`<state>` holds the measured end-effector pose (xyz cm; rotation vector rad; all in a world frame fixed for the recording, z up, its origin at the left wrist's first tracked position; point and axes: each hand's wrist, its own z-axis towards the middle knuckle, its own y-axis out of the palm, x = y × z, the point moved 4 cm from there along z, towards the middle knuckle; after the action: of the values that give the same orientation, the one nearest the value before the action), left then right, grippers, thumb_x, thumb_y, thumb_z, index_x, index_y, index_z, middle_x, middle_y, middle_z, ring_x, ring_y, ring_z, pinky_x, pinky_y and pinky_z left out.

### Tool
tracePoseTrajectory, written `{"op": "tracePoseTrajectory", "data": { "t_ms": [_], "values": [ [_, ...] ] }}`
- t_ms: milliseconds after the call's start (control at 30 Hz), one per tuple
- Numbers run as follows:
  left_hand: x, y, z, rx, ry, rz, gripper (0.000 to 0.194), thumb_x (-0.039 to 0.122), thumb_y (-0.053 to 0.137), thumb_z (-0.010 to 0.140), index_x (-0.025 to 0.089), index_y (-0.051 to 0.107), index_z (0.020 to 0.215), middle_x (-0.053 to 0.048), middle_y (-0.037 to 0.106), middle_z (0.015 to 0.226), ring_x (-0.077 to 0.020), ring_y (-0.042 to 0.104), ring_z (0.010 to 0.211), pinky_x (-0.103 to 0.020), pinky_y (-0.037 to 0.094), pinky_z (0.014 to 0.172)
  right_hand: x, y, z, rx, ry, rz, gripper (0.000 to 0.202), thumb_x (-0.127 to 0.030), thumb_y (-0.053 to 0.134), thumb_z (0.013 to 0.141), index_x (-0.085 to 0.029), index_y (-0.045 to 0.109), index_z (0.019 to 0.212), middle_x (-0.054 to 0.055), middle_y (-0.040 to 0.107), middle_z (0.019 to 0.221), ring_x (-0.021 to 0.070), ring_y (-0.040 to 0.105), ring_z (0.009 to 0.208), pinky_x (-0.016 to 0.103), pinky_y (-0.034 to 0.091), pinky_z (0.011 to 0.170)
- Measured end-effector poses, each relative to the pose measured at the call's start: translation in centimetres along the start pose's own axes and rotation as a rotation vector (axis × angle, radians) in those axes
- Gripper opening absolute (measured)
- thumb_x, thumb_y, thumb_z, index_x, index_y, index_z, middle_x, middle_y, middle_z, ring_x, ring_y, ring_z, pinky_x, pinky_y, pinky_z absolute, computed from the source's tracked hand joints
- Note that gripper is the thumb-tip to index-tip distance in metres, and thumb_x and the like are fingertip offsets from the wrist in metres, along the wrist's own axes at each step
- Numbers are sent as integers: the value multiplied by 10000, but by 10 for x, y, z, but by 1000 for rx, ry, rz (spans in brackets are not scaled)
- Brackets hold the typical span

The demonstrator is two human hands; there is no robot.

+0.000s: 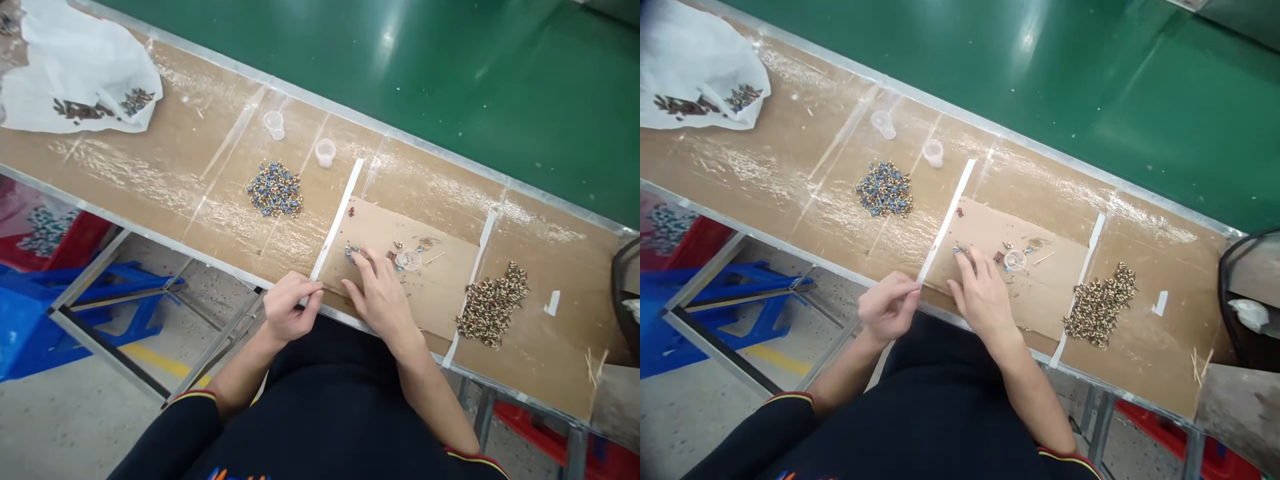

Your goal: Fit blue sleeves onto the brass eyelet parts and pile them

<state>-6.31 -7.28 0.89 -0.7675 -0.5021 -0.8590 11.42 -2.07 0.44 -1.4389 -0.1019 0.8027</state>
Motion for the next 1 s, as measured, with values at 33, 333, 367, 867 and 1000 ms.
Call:
{"op": "tracePoseTrajectory", "data": {
  "t_ms": [33, 333, 367, 867, 1000],
  "values": [
    [-3, 4, 4, -66, -19, 11, 91, 134, 644, 987, 182, 721, 980, -21, 750, 777, -143, 700, 679, -269, 590, 657, 0, -5, -6, 33, -12, 35, 461, -310, 549, 1067, -214, 472, 1511, 202, 599, 1459, 340, 627, 1319, 551, 580, 1082],
    [-29, 42, 34, -421, 24, 211, 219, 106, 555, 1021, 182, 745, 1098, -82, 769, 1021, -208, 698, 945, -355, 572, 870, 43, -67, -74, 584, 158, 118, 476, -197, 740, 943, -305, 568, 1374, 90, 588, 1166, 179, 617, 801, 330, 583, 608],
    [-32, 45, 37, -456, 47, 225, 259, 77, 532, 1019, 183, 745, 1120, -87, 768, 1050, -213, 694, 972, -362, 564, 884, 53, -71, -78, 609, 201, 121, 463, -185, 739, 941, -300, 582, 1360, 83, 582, 1154, 162, 587, 763, 316, 553, 589],
    [-43, 47, 45, -441, 151, 216, 165, 167, 574, 1074, 180, 720, 999, -52, 780, 943, -187, 691, 895, -327, 549, 834, 84, -56, -34, 291, 225, 71, 135, -323, 619, 1042, -232, 718, 1032, 40, 708, 925, 168, 623, 710, 314, 523, 679],
    [-41, 40, 45, -331, 68, 142, 148, 169, 595, 1060, 193, 734, 1014, -39, 783, 907, -170, 727, 862, -294, 579, 784, 82, -59, -28, 316, 163, 85, 164, -272, 606, 1049, -229, 720, 939, 28, 729, 851, 163, 637, 689, 297, 476, 643]
  ]
}}
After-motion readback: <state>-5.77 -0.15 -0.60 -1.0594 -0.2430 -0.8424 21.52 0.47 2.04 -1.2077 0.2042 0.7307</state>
